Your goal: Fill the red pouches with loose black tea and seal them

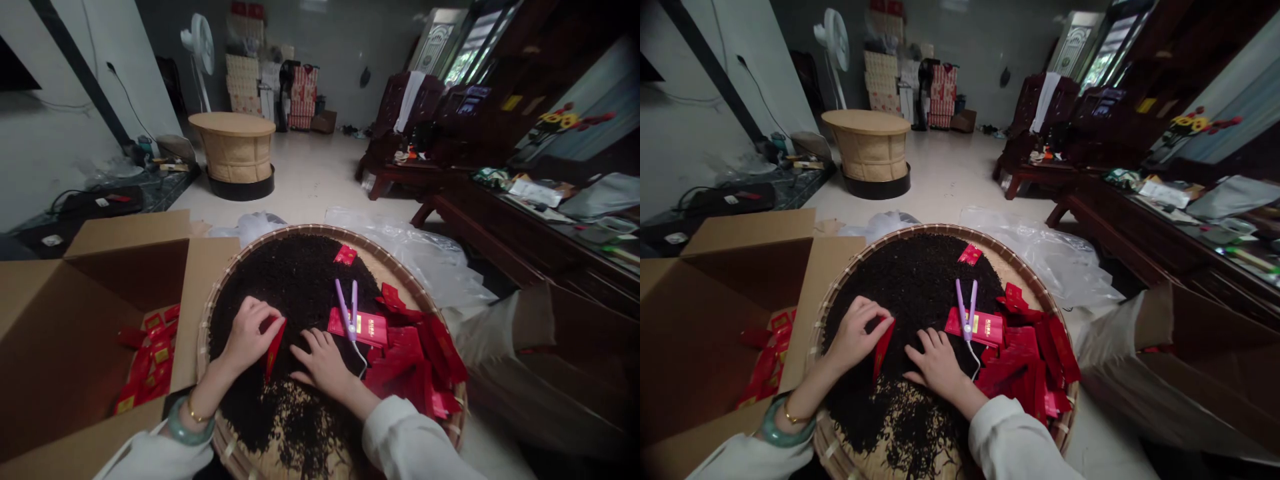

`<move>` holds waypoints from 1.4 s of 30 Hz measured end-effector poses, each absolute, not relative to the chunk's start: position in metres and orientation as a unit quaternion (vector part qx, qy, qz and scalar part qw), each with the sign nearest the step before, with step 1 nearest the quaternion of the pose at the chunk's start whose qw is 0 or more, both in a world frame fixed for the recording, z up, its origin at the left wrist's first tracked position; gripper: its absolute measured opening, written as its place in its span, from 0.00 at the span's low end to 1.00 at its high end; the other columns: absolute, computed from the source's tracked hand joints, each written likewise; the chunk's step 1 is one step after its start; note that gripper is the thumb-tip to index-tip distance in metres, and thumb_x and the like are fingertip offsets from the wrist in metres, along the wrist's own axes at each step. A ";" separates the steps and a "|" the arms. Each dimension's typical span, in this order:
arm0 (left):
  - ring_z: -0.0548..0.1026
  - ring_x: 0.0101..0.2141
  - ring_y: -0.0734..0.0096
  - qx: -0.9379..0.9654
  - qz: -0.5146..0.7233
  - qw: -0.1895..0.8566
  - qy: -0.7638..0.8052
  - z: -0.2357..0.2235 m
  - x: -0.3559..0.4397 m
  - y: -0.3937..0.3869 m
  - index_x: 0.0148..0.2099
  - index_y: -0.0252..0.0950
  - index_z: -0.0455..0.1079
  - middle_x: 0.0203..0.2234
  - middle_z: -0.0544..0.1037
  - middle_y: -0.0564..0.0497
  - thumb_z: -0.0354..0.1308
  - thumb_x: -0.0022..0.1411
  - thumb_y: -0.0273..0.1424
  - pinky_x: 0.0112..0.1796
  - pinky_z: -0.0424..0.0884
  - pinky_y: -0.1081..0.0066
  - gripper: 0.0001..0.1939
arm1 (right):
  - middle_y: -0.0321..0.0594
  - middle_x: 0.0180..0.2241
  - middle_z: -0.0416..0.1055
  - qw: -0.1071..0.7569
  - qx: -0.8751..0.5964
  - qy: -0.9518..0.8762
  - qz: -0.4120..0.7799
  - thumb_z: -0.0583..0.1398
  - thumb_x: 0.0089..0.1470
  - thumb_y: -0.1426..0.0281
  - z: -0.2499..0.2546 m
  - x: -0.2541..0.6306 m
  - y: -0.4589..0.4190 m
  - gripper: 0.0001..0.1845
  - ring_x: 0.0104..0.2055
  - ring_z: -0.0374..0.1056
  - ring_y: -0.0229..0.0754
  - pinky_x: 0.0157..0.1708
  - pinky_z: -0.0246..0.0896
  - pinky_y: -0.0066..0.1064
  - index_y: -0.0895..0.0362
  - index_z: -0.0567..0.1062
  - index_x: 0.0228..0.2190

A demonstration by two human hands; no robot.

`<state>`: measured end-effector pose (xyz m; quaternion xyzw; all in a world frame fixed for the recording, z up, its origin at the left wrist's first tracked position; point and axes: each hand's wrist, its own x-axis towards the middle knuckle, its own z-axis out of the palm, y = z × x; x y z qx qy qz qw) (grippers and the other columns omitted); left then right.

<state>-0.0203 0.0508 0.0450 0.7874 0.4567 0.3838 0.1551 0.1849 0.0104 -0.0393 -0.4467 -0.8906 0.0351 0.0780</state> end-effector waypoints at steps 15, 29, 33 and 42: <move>0.71 0.34 0.68 0.848 0.215 0.255 0.412 0.068 -0.057 0.054 0.32 0.38 0.72 0.30 0.74 0.51 0.57 0.60 0.35 0.36 0.67 0.71 0.07 | 0.51 0.47 0.67 0.122 -0.494 -0.860 0.041 0.58 0.55 0.56 -0.026 0.160 0.037 0.18 0.47 0.60 0.53 0.41 0.58 0.41 0.55 0.75 0.41; 0.72 0.37 0.68 0.848 0.181 0.285 0.408 0.058 -0.048 0.039 0.39 0.38 0.70 0.36 0.72 0.50 0.56 0.60 0.29 0.40 0.68 0.69 0.04 | 0.47 0.38 0.68 0.161 -0.505 -0.844 0.085 0.60 0.53 0.66 -0.029 0.166 0.039 0.09 0.40 0.62 0.49 0.35 0.60 0.36 0.57 0.72 0.35; 0.71 0.39 0.67 0.848 0.198 0.283 0.403 0.052 -0.041 0.038 0.36 0.37 0.69 0.38 0.71 0.50 0.58 0.59 0.29 0.42 0.68 0.69 0.02 | 0.39 0.30 0.66 0.361 -0.535 -0.720 0.254 0.60 0.48 0.69 -0.027 0.168 0.045 0.03 0.35 0.62 0.44 0.36 0.59 0.34 0.56 0.70 0.27; 0.66 0.42 0.62 0.885 0.281 0.165 0.332 0.053 -0.015 0.039 0.35 0.39 0.73 0.40 0.72 0.46 0.54 0.63 0.31 0.42 0.67 0.63 0.07 | 0.41 0.30 0.75 0.525 -0.399 -0.214 0.721 0.52 0.55 0.59 0.003 0.184 0.062 0.14 0.28 0.69 0.41 0.25 0.63 0.31 0.56 0.71 0.31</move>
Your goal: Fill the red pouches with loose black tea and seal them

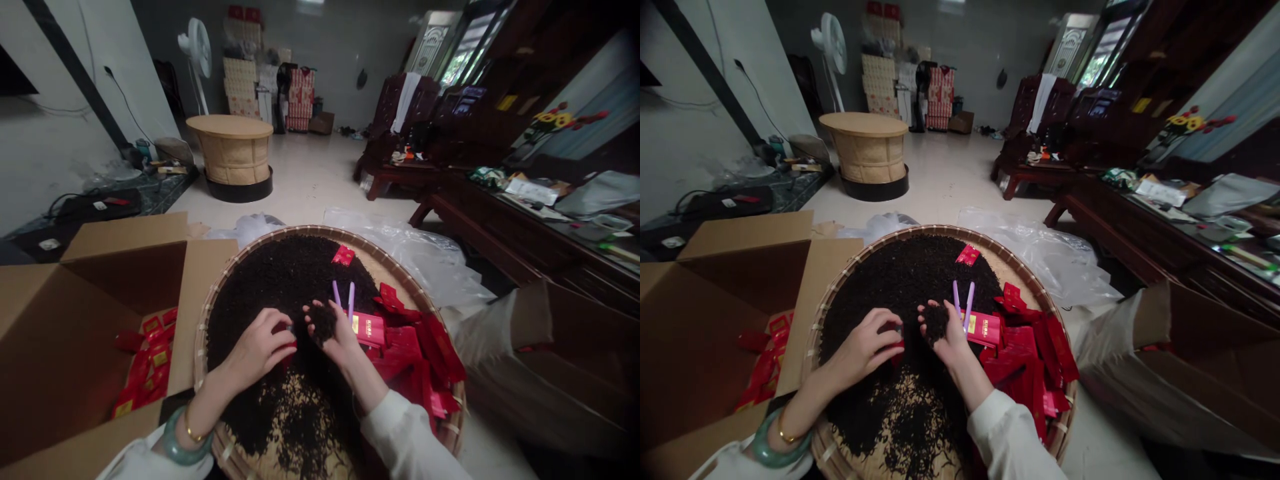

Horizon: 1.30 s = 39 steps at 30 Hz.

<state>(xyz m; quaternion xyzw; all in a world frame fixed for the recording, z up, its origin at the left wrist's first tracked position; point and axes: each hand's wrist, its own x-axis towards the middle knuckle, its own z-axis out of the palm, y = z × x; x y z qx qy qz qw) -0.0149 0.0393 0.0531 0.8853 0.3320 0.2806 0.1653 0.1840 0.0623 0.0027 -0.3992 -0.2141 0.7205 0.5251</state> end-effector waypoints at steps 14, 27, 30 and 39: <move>0.63 0.46 0.57 0.902 0.237 0.160 0.324 0.058 0.009 0.033 0.35 0.38 0.73 0.41 0.68 0.44 0.59 0.57 0.29 0.45 0.68 0.57 0.03 | 0.38 0.33 0.77 0.593 -0.295 -0.113 0.741 0.57 0.54 0.59 0.065 0.163 0.048 0.12 0.34 0.73 0.44 0.38 0.69 0.41 0.54 0.72 0.31; 0.69 0.44 0.61 0.904 0.232 0.182 0.311 0.046 -0.004 0.037 0.35 0.38 0.73 0.42 0.68 0.46 0.58 0.59 0.28 0.44 0.71 0.63 0.02 | 0.36 0.35 0.76 0.611 -0.341 -0.280 0.658 0.57 0.53 0.54 0.062 0.144 0.037 0.18 0.38 0.69 0.41 0.43 0.63 0.34 0.54 0.77 0.31; 0.69 0.44 0.62 0.896 0.249 0.179 0.321 0.041 -0.005 0.036 0.35 0.38 0.73 0.43 0.67 0.46 0.58 0.59 0.28 0.44 0.71 0.64 0.02 | 0.37 0.37 0.75 0.597 -0.370 -0.359 0.614 0.55 0.54 0.52 0.058 0.143 0.036 0.21 0.41 0.68 0.43 0.46 0.60 0.35 0.54 0.77 0.33; 0.69 0.44 0.63 0.871 0.310 0.191 0.329 0.035 -0.009 0.033 0.36 0.37 0.72 0.45 0.66 0.45 0.58 0.59 0.27 0.44 0.71 0.65 0.03 | 0.40 0.35 0.73 0.541 -0.411 -0.542 0.495 0.51 0.60 0.62 0.050 0.155 0.032 0.16 0.41 0.67 0.42 0.44 0.61 0.35 0.55 0.76 0.34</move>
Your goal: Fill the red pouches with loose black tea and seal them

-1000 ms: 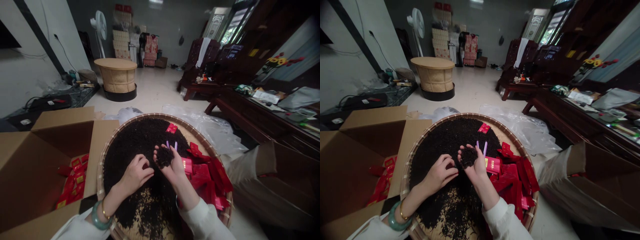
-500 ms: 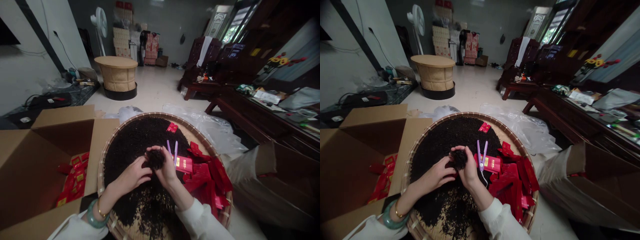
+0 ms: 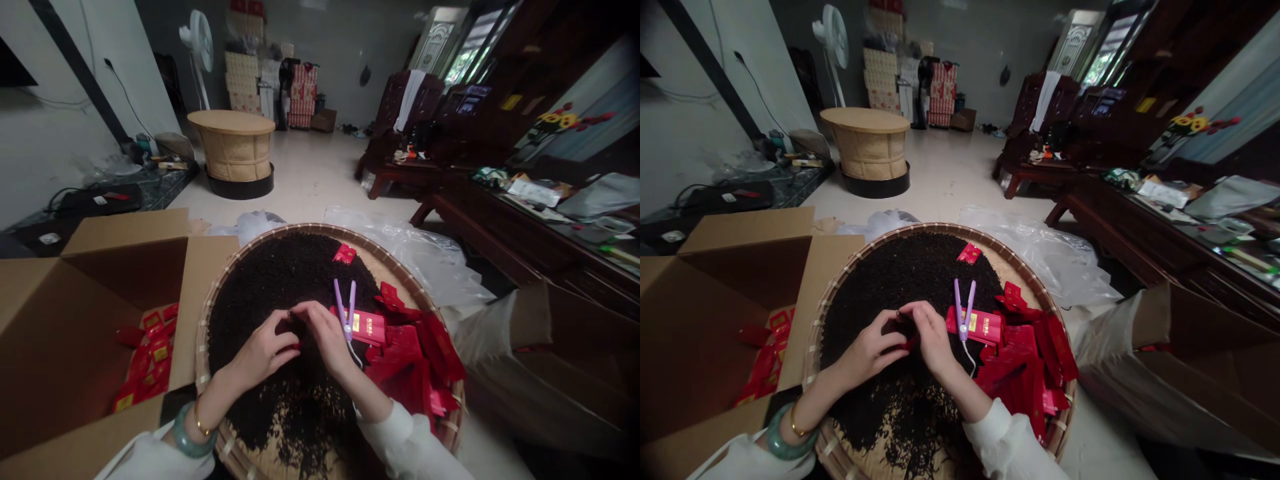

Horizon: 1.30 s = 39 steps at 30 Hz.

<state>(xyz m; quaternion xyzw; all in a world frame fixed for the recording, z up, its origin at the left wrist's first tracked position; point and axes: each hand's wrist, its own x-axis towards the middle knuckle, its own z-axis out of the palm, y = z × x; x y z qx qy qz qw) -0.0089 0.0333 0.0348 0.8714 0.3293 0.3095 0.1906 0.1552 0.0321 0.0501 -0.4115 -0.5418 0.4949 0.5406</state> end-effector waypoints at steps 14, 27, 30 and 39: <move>0.65 0.55 0.59 0.558 0.389 0.677 0.280 0.034 -0.006 0.055 0.51 0.42 0.66 0.56 0.65 0.44 0.59 0.59 0.39 0.55 0.60 0.59 0.18 | 0.41 0.33 0.76 0.278 -0.375 -0.868 0.170 0.60 0.56 0.69 0.073 0.195 0.046 0.07 0.51 0.63 0.49 0.51 0.55 0.43 0.54 0.77 0.27; 0.77 0.24 0.67 0.316 0.264 0.825 0.386 0.020 0.013 0.046 0.43 0.29 0.72 0.27 0.80 0.43 0.52 0.57 0.55 0.27 0.73 0.70 0.31 | 0.36 0.26 0.69 0.305 -0.429 -0.782 0.335 0.60 0.54 0.66 0.070 0.180 0.064 0.12 0.34 0.66 0.40 0.39 0.60 0.31 0.57 0.71 0.21; 0.77 0.23 0.68 0.314 0.269 0.829 0.377 0.021 0.014 0.046 0.45 0.30 0.71 0.27 0.80 0.43 0.51 0.58 0.55 0.27 0.72 0.70 0.31 | 0.38 0.28 0.71 0.296 -0.412 -0.787 0.350 0.62 0.52 0.66 0.072 0.189 0.066 0.10 0.37 0.66 0.42 0.39 0.59 0.30 0.57 0.73 0.23; 0.79 0.26 0.65 0.366 0.249 0.822 0.358 0.022 0.009 0.046 0.49 0.31 0.68 0.33 0.81 0.41 0.59 0.50 0.54 0.27 0.72 0.70 0.34 | 0.32 0.19 0.61 0.277 -0.416 -0.768 0.401 0.54 0.57 0.58 0.065 0.198 0.076 0.23 0.23 0.57 0.34 0.25 0.52 0.25 0.58 0.66 0.17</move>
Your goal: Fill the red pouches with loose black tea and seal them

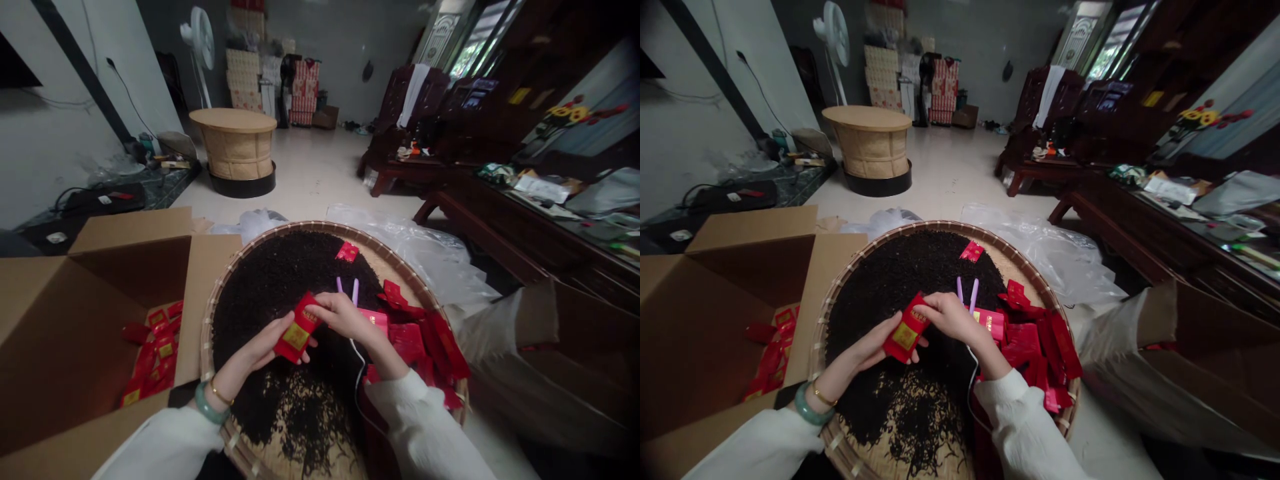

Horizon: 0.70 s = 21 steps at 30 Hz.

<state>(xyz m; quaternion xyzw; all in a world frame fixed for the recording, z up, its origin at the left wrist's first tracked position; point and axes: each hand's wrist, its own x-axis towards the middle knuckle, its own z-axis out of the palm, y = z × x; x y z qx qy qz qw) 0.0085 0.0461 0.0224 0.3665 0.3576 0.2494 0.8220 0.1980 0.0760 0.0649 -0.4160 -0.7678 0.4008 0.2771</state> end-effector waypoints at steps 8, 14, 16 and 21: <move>0.79 0.26 0.67 0.407 0.196 0.799 0.398 0.023 0.005 0.046 0.38 0.29 0.71 0.28 0.81 0.43 0.72 0.40 0.35 0.27 0.73 0.73 0.24 | 0.32 0.18 0.58 0.434 -0.491 -0.656 0.375 0.57 0.51 0.54 0.057 0.204 0.073 0.22 0.22 0.54 0.35 0.22 0.49 0.26 0.57 0.67 0.18; 0.79 0.24 0.68 0.434 0.218 0.771 0.412 0.020 0.008 0.049 0.35 0.29 0.72 0.24 0.80 0.46 0.72 0.40 0.35 0.27 0.72 0.73 0.21 | 0.32 0.18 0.56 0.456 -0.498 -0.651 0.345 0.54 0.53 0.51 0.050 0.204 0.075 0.25 0.21 0.53 0.35 0.22 0.50 0.27 0.55 0.62 0.15; 0.79 0.24 0.68 0.440 0.230 0.758 0.424 0.019 0.009 0.050 0.34 0.29 0.72 0.23 0.80 0.46 0.72 0.40 0.35 0.27 0.73 0.73 0.20 | 0.32 0.17 0.55 0.444 -0.493 -0.655 0.362 0.53 0.53 0.49 0.050 0.205 0.077 0.27 0.21 0.53 0.35 0.22 0.50 0.27 0.55 0.61 0.15; 0.78 0.26 0.66 0.448 0.266 0.719 0.461 0.014 0.014 0.048 0.34 0.29 0.73 0.25 0.81 0.45 0.70 0.41 0.34 0.30 0.73 0.70 0.18 | 0.36 0.19 0.62 0.444 -0.455 -0.718 0.282 0.55 0.55 0.52 0.056 0.210 0.074 0.24 0.26 0.60 0.39 0.30 0.57 0.31 0.55 0.66 0.17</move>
